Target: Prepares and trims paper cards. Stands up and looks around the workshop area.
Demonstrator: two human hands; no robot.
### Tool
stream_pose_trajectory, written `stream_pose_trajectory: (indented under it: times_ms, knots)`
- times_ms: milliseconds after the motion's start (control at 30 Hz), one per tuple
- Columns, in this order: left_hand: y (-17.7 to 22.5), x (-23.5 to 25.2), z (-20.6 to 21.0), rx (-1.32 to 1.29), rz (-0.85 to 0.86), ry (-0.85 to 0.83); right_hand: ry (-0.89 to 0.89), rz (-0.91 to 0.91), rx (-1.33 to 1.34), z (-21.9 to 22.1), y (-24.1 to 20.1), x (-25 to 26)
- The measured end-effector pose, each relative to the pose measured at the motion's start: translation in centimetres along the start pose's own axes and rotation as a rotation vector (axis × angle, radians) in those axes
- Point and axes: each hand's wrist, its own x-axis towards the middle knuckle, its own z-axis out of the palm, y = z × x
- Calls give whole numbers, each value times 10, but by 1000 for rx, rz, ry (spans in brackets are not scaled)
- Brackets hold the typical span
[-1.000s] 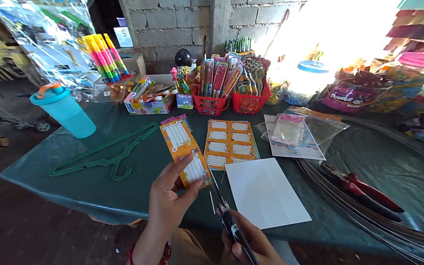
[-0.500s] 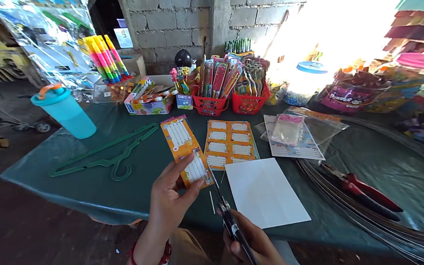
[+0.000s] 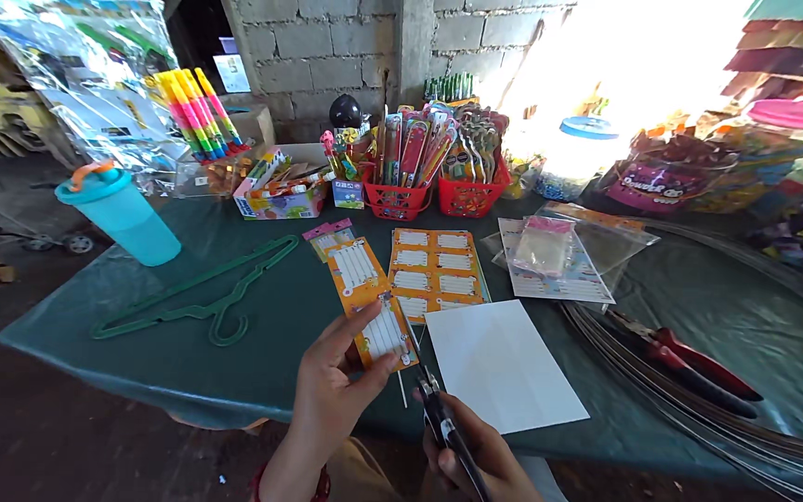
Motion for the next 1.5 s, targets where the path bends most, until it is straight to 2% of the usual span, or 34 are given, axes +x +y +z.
stream_pose_trajectory:
  times_ms: [467,600,700,1000,1500]
  knots:
    - [-3,0,-1,28,33,-1,28,24,-38,2,2,-1]
    - [-4,14,-8,80,84,96,10,23,-34,2,3,-3]
    - [-3,23,-11,39,49,149,-1,30,-22,3,3,-4]
    - [2,17,-2,61,29,83,20,-12,-11,1,3,-3]
    - [3,14,-2,60,34,86,26,-17,-38,1,7,-4]
